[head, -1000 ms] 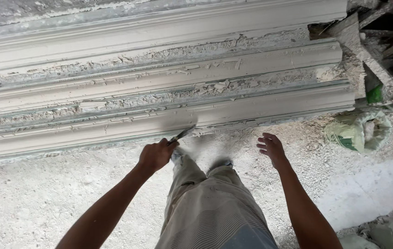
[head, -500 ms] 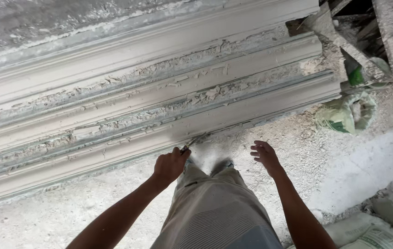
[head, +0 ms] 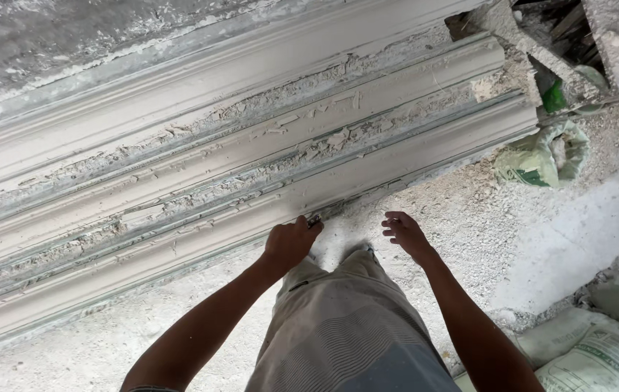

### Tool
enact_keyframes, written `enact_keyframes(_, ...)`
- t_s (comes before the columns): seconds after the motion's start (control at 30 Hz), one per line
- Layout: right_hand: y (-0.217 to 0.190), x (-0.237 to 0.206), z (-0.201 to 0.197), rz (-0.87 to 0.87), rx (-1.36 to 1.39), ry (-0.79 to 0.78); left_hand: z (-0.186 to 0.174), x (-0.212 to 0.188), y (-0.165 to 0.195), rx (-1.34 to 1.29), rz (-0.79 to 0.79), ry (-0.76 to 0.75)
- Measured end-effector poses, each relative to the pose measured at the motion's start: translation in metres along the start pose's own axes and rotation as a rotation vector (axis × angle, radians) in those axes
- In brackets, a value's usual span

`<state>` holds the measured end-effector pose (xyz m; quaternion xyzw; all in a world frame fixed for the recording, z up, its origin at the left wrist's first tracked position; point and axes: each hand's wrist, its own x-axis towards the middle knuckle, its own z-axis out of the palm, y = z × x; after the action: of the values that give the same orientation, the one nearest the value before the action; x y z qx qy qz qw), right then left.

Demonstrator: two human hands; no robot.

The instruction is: The person uses a small knife to scrape dried plaster residue out of the grooves of long decorative molding pieces laid on a work surface, working along the profiles section by section. At one point they carry the knife across the yard and later brush loose debris from the moldings.

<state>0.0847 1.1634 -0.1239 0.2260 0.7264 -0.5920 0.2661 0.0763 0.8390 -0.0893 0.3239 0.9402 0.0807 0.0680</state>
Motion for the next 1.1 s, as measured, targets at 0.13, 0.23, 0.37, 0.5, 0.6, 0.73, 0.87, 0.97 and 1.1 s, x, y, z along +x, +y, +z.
enact_keyframes(0.13,0.001,-0.001,0.002,-0.052,0.000,0.016,-0.018,-0.027,-0.021,0.007,-0.031,-0.162)
enact_keyframes(0.23,0.008,-0.005,0.002,-0.033,0.070,0.038,-0.024,-0.046,-0.022,0.180,0.103,0.075)
enact_keyframes(0.37,0.027,-0.013,0.000,0.037,0.068,0.067,-0.020,-0.065,-0.017,0.275,0.152,0.217)
enact_keyframes(0.5,0.040,-0.021,-0.011,0.042,0.103,0.097,-0.009,-0.067,-0.014,0.309,0.138,0.057)
enact_keyframes(0.6,0.040,-0.021,-0.016,0.043,0.095,0.113,0.002,-0.047,-0.004,0.257,0.188,0.093)
enact_keyframes(0.73,0.029,-0.013,-0.014,0.011,0.044,0.071,0.010,-0.020,0.015,0.178,0.118,-0.058)
enact_keyframes(0.87,0.016,-0.007,-0.017,-0.007,0.020,0.082,0.004,-0.021,0.012,0.209,0.137,0.041)
enact_keyframes(0.97,0.014,-0.009,-0.020,-0.029,0.014,0.089,0.004,-0.015,0.010,0.202,0.180,-0.039)
enact_keyframes(1.1,0.016,-0.009,-0.013,-0.022,-0.018,0.076,0.013,0.004,0.018,0.140,0.174,-0.020)
